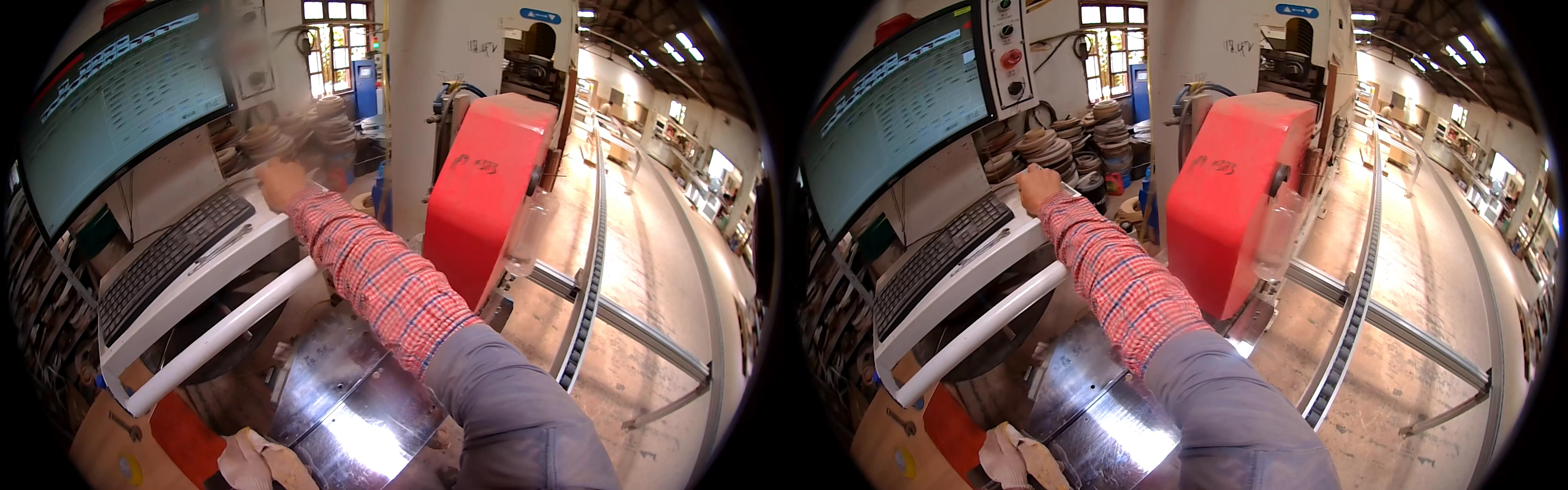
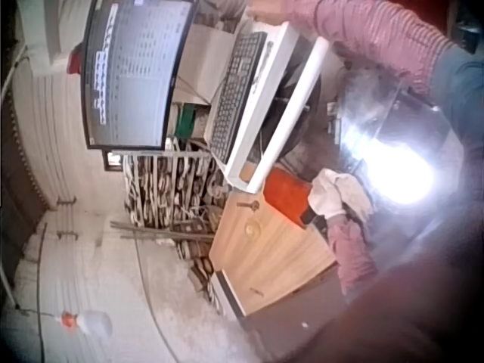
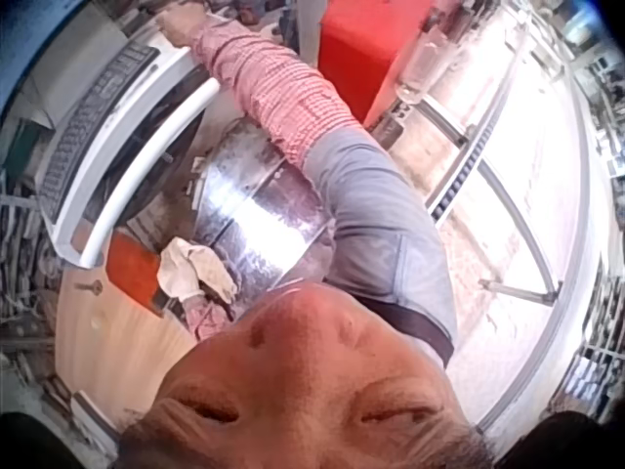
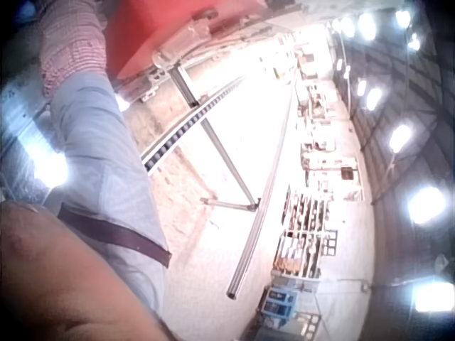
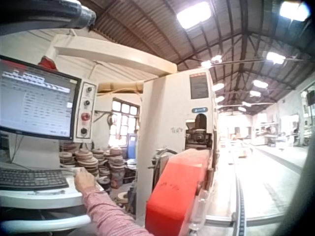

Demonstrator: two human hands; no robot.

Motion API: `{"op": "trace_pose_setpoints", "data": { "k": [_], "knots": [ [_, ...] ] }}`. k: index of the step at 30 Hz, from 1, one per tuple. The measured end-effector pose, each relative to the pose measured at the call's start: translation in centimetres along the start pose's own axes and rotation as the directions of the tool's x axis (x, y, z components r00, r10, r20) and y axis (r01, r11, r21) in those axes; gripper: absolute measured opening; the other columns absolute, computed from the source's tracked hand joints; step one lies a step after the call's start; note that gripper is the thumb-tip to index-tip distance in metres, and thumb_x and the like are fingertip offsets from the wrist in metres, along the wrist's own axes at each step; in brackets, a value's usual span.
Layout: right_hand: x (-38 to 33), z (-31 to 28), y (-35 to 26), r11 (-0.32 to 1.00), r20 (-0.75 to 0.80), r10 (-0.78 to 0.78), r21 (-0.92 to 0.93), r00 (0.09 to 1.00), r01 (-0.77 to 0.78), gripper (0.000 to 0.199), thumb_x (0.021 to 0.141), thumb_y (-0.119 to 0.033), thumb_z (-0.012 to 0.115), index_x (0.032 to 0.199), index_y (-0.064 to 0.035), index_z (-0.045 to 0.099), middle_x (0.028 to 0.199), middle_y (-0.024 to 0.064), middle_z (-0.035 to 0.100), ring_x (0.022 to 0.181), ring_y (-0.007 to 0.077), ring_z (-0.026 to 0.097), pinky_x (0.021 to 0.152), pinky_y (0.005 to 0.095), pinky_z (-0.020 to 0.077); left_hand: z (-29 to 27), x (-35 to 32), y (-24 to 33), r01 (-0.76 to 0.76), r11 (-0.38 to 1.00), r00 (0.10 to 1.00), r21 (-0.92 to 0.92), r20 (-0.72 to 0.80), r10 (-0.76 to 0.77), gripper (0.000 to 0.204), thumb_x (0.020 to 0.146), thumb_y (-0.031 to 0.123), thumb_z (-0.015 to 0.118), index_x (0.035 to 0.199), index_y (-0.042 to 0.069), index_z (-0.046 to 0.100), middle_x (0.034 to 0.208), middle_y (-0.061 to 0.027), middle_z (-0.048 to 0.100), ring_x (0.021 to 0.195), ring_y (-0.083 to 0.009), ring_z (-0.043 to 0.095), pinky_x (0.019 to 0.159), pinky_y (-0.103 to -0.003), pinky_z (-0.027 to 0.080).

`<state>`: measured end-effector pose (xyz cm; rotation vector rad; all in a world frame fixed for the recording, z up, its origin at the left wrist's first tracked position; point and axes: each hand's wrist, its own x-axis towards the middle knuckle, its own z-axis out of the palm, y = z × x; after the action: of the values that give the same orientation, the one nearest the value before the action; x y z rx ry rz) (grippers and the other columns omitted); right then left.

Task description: The person adjusts components inside a machine, then walks to a control station and operates a computer mouse to control the equipment. They also put on a glove and wipe a metal surface with a cloth.

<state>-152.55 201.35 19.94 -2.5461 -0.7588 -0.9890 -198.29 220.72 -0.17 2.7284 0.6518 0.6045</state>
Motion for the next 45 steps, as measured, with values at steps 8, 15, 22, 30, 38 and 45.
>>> {"op": "trace_pose_setpoints", "data": {
  "k": [8,15,22,30,38,45],
  "knots": [
    [-0.7,-3.1,2.0,0.999,0.057,0.041,-0.027,0.998,-0.039,0.031,0.090,-0.027,0.064,0.118,-0.0139,0.070,0.117,0.0174,0.065,0.101,0.0397,0.068,0.088,0.0510,0.0540,-0.9,1.1,1.9,-0.101,0.992,0.992,0.080,-0.066,0.106,0.035,0.097,0.031,0.050,0.081,0.011,0.073,0.072,-0.0153,0.068,0.069,-0.0348,0.067,0.068,-0.048,0.049],
    [-0.2,-2.1,0.6,0.999,0.053,0.023,-0.031,0.998,-0.021,0.031,0.091,-0.028,0.064,0.119,-0.0151,0.069,0.115,0.0170,0.065,0.099,0.0399,0.068,0.088,0.0498,0.0544,-0.3,0.3,0.5,-0.086,0.996,0.984,0.030,-0.151,0.089,0.034,0.097,0.033,0.051,0.082,0.012,0.072,0.068,-0.0142,0.067,0.064,-0.0351,0.066,0.067,-0.048,0.049],
    [-0.3,-2.3,0.8,0.999,0.050,0.025,-0.040,0.998,-0.023,0.029,0.090,-0.027,0.064,0.116,-0.0143,0.070,0.114,0.0169,0.065,0.098,0.0403,0.068,0.086,0.0508,0.0542,-0.2,0.4,0.7,-0.055,0.997,0.992,0.045,-0.113,0.060,0.034,0.097,0.034,0.050,0.083,0.012,0.072,0.069,-0.0140,0.067,0.065,-0.0351,0.066,0.068,-0.048,0.049],
    [0.0,-1.5,0.5,0.999,0.072,0.016,-0.033,0.997,-0.014,0.024,0.090,-0.026,0.069,0.110,-0.0145,0.075,0.116,0.0159,0.065,0.100,0.0375,0.069,0.088,0.0480,0.0548,-1.1,0.2,0.9,-0.072,0.996,0.990,0.046,-0.118,0.077,0.030,0.097,0.030,0.051,0.087,0.013,0.074,0.072,-0.0122,0.068,0.068,-0.0335,0.066,0.068,-0.046,0.049],
    [0.0,-2.7,2.5,0.990,0.087,0.080,-0.121,0.993,-0.070,0.024,0.090,-0.018,0.058,0.107,-0.0162,0.074,0.109,0.0200,0.066,0.095,0.0391,0.071,0.081,0.0535,0.0552,0.3,0.7,0.8,-0.238,0.935,0.965,0.262,-0.042,0.257,0.026,0.094,0.030,0.053,0.093,0.013,0.074,0.081,-0.0134,0.070,0.072,-0.0351,0.068,0.066,-0.051,0.050],
    [-0.4,-2.4,0.9,0.997,0.073,0.076,-0.004,0.994,-0.076,0.026,0.091,-0.021,0.064,0.114,-0.0127,0.072,0.115,0.0169,0.063,0.103,0.0349,0.068,0.086,0.0461,0.0556,0.7,0.8,-0.2,-0.047,0.999,0.997,0.015,0.066,0.046,0.053,0.103,0.047,0.034,0.096,0.011,0.073,0.092,-0.0177,0.072,0.085,-0.0393,0.069,0.074,-0.049,0.052]
  ]
}}
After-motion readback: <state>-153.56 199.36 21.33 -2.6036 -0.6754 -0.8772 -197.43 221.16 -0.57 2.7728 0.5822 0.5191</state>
